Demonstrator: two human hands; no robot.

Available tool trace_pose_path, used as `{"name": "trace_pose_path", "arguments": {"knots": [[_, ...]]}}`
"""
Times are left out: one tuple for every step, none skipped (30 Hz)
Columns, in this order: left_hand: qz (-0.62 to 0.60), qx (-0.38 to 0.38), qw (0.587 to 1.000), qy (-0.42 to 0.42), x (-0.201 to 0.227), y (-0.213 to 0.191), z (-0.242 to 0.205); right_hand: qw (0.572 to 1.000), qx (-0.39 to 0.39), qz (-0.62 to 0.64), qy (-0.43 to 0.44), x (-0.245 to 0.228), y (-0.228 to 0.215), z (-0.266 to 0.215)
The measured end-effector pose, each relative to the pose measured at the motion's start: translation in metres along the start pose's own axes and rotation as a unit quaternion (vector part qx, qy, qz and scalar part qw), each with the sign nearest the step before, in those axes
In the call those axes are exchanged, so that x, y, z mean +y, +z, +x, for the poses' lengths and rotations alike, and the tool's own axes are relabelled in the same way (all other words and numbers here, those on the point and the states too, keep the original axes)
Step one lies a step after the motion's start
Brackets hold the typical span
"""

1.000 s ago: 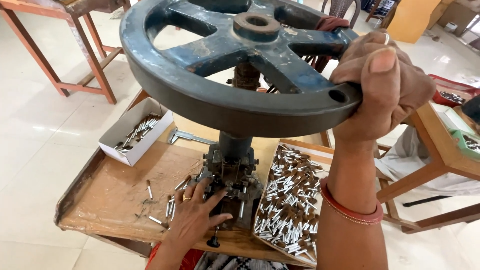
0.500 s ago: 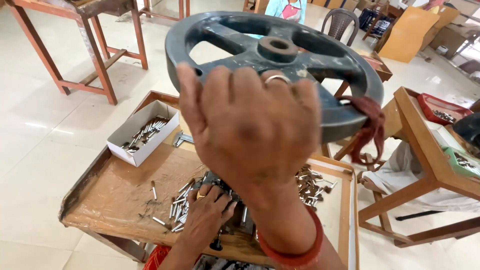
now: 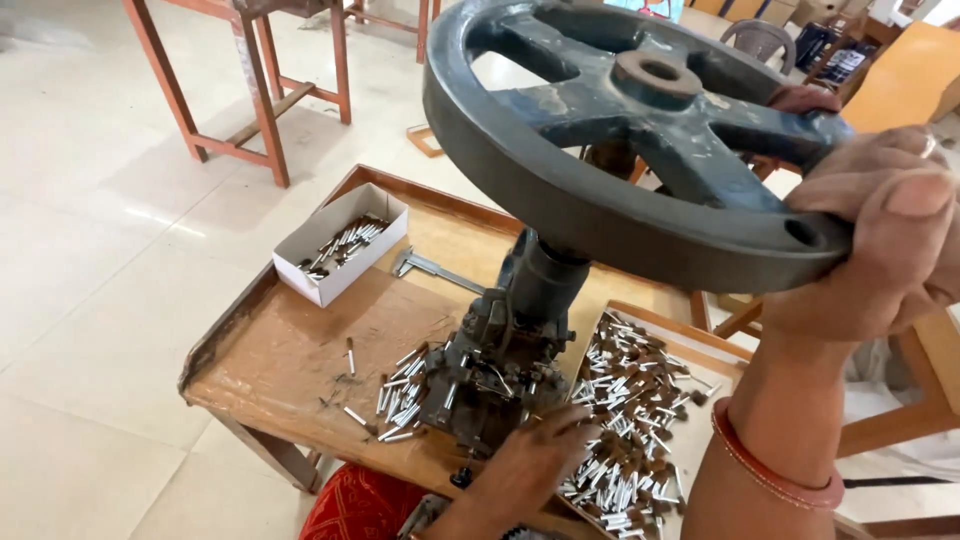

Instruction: Using a manual handwheel press to process or assemble small metal pins and components.

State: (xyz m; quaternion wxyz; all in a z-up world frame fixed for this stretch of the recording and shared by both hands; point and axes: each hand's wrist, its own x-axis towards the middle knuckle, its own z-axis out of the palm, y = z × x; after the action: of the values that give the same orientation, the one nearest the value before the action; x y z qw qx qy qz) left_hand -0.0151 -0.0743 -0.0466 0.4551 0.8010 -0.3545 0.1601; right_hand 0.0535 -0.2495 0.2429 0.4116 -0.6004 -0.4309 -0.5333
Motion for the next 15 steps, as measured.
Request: {"name": "trace_pose_path", "arguments": {"knots": [[-0.038,-0.038,0.998,0.030,0.013,-0.004,0.006,1.000,-0.005,0.002,0.000,-0.004,-0.001,-0.001],[-0.038,-0.035,0.998,0.034,-0.007,-0.002,-0.001,1.000,-0.005,0.001,-0.005,-0.002,0.002,0.003],[0.059,-0.029,0.998,0.014,-0.025,-0.001,-0.014,1.000,0.000,-0.009,-0.012,-0.003,0.003,0.002],[0.154,-0.023,0.988,-0.005,-0.042,0.002,-0.027,1.000,0.005,-0.020,-0.019,-0.004,0.003,0.002],[0.152,-0.031,0.988,0.000,-0.027,-0.024,-0.019,0.999,0.009,-0.027,-0.017,-0.006,0.008,0.003],[0.194,0.048,0.979,-0.042,-0.012,-0.050,-0.011,0.998,0.042,-0.047,-0.013,-0.009,0.013,0.003],[0.234,0.131,0.960,-0.083,0.004,-0.076,0.000,0.995,0.072,-0.061,-0.011,-0.011,0.018,0.007],[0.232,0.128,0.961,-0.079,0.004,-0.076,0.003,0.995,0.074,-0.066,-0.012,-0.019,0.021,0.009],[0.238,0.111,0.963,-0.068,0.004,-0.075,0.005,0.994,0.082,-0.070,0.002,-0.027,0.025,0.012],[0.243,0.094,0.964,-0.057,0.004,-0.075,0.007,0.993,0.090,-0.074,0.016,-0.035,0.029,0.014],[0.243,0.094,0.964,-0.056,-0.013,-0.065,-0.001,0.993,0.091,-0.075,0.015,-0.031,0.027,0.013],[0.247,0.113,0.962,-0.030,-0.031,-0.056,-0.009,0.995,0.066,-0.073,0.002,-0.027,0.024,0.012],[0.249,0.129,0.960,-0.004,-0.049,-0.046,-0.018,0.997,0.041,-0.072,-0.005,-0.025,0.020,0.008],[0.248,0.125,0.961,-0.002,-0.042,-0.039,-0.017,0.996,0.042,-0.075,-0.004,-0.021,0.013,0.004],[0.205,0.120,0.971,0.016,-0.036,-0.034,-0.017,0.997,0.038,-0.070,-0.011,-0.016,0.010,0.001]]}}
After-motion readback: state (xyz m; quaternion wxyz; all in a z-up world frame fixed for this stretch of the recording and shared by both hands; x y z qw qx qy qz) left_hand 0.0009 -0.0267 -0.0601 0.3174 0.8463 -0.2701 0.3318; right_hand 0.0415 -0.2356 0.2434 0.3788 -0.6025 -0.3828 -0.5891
